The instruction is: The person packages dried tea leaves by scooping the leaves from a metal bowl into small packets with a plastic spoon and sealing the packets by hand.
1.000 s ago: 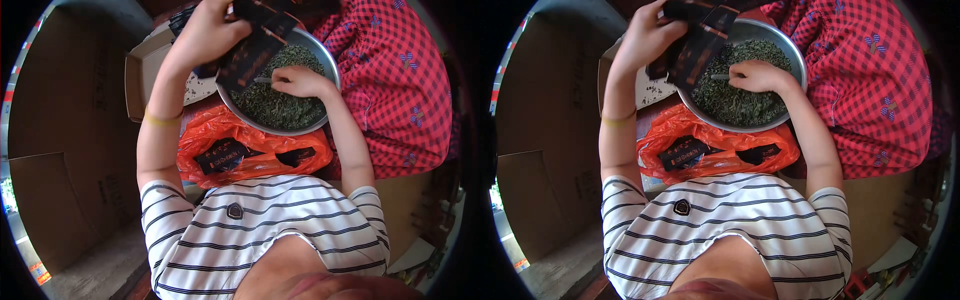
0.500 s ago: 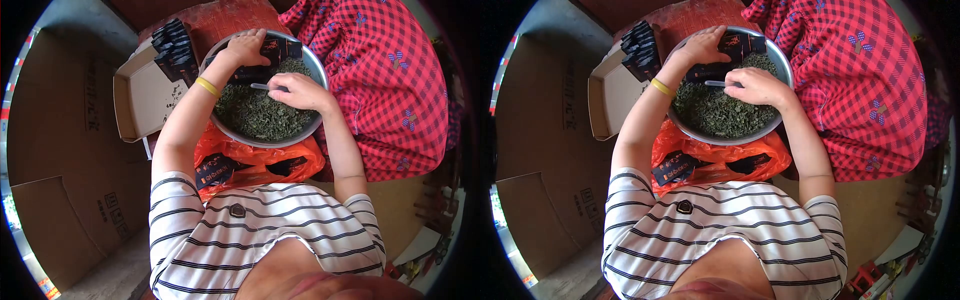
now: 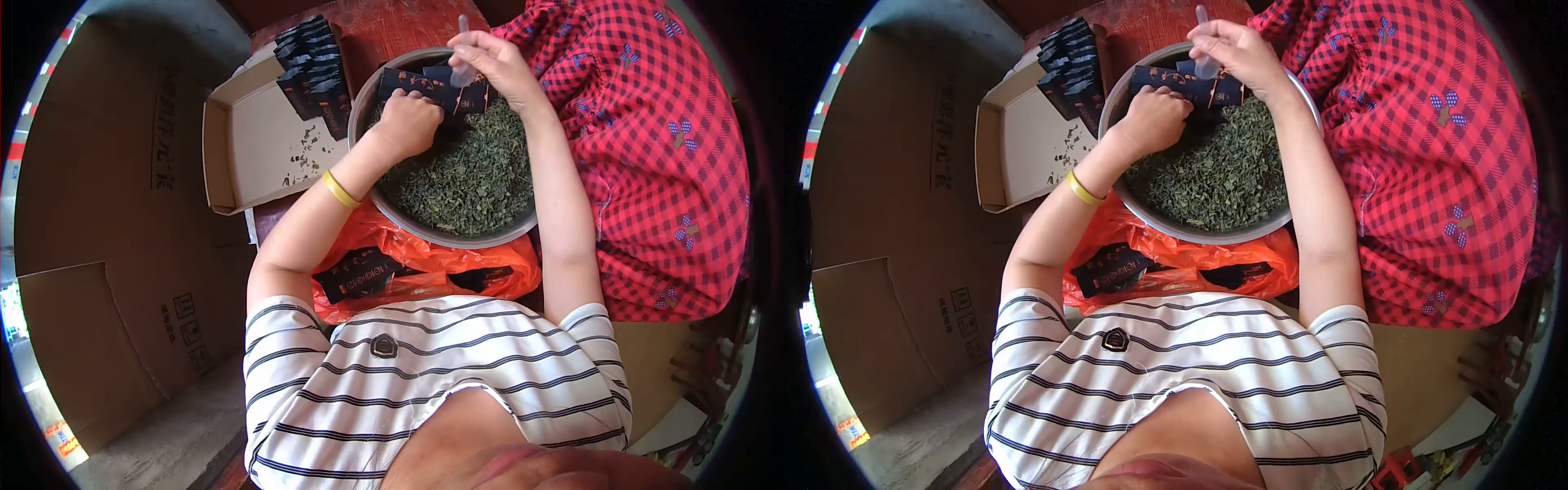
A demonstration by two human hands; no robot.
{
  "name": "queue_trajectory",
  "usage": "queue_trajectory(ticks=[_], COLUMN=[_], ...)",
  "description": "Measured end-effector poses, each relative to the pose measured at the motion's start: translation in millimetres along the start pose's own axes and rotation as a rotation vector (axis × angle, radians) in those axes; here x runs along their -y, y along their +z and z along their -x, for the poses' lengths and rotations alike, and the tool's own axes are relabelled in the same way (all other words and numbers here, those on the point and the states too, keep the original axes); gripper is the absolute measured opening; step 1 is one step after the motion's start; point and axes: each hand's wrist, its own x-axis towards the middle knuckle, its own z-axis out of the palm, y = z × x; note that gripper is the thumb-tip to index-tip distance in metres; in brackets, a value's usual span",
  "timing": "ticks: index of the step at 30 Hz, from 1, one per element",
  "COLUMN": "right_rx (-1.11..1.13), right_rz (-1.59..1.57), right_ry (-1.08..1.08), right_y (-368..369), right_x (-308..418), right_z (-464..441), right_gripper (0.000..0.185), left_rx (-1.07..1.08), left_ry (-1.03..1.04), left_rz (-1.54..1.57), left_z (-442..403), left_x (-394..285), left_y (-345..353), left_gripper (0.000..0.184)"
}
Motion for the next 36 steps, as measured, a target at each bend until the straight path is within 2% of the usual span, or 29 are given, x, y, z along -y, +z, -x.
queue_trajectory(ticks=[1,3,4,5,6,7,8,10,15,17,18,20,23,24,25,26,27,30,31,32,33,34,35,36], right_rx=[0.063,-0.018,0.024,0.072,0.119,0.210,0.215,0.299,0.278,0.110,0.104,-0.130,-0.204,-0.192,-0.180,-0.170,-0.121,-0.081,-0.136,-0.143,-0.149,-0.142,-0.149,-0.156], right_rz=[-0.032,0.162,0.189,0.291,0.389,0.491,0.487,0.805,0.820,0.835,0.835,0.687,0.579,0.589,0.583,0.577,0.592,0.488,0.503,0.379,0.254,0.361,0.452,0.545], right_ry=[-0.023,0.004,0.083,0.022,-0.037,0.098,0.100,0.182,0.190,0.086,0.076,0.032,-0.088,-0.103,-0.168,-0.230,-0.177,-0.098,-0.122,-0.129,-0.134,-0.281,-0.282,-0.281], right_y=[-1,9,7,7,13,12,13,15,17,18,18,18,30,38,44,50,49,41,38,34,28,20,16,11], right_x=[-13,-20,-30,-30,-20,-4,2,5,10,3,0,-6,-14,-9,-13,-16,-14,-14,-12,-16,-21,-23,-15,-7], right_z=[-5,1,4,8,14,20,21,22,26,25,24,20,19,22,22,24,27,26,25,24,22,18,19,20], right_gripper=[0.024,0.021,0.021,0.021,0.021,0.029,0.029,0.030,0.027,0.025,0.025,0.021,0.016,0.018,0.019,0.020,0.022,0.023,0.025,0.026,0.028,0.033,0.034,0.035], left_rx=[-0.034,-0.067,-0.155,-0.242,-0.238,-0.237,-0.236,-0.260,-0.322,-0.843,-0.853,-0.882,-0.689,-0.567,-0.575,-0.659,-0.741,-0.798,-0.834,-0.800,-0.798,-0.800,-0.786,-0.810], left_ry=[-0.020,-0.041,-0.076,-0.114,-0.121,-0.129,-0.136,-0.162,-0.208,-0.144,-0.233,-0.513,-0.404,-0.499,-0.503,-0.507,-0.509,-0.484,-0.451,-0.494,-0.495,-0.497,-0.489,-0.436], left_rz=[-0.014,-0.032,0.039,0.110,0.109,0.170,0.232,0.274,0.383,0.358,0.394,0.694,1.444,1.433,1.431,1.506,1.581,1.535,1.503,1.453,1.453,1.106,0.762,0.683], left_z=[0,2,5,8,9,10,11,14,16,13,15,15,10,9,7,4,4,8,9,12,16,19,21,23], left_x=[0,2,5,7,11,14,16,17,21,24,24,13,12,15,12,7,4,6,9,9,11,12,11,10], left_y=[-1,-5,-9,-12,-14,-16,-17,-19,-18,-18,-21,-28,-29,-23,-21,-21,-21,-20,-20,-20,-16,-10,-7,-4], left_gripper=[0.022,0.019,0.017,0.015,0.015,0.011,0.011,0.012,0.022,0.032,0.055,0.065,0.063,0.054,0.054,0.049,0.045,0.046,0.047,0.056,0.056,0.061,0.066,0.072])
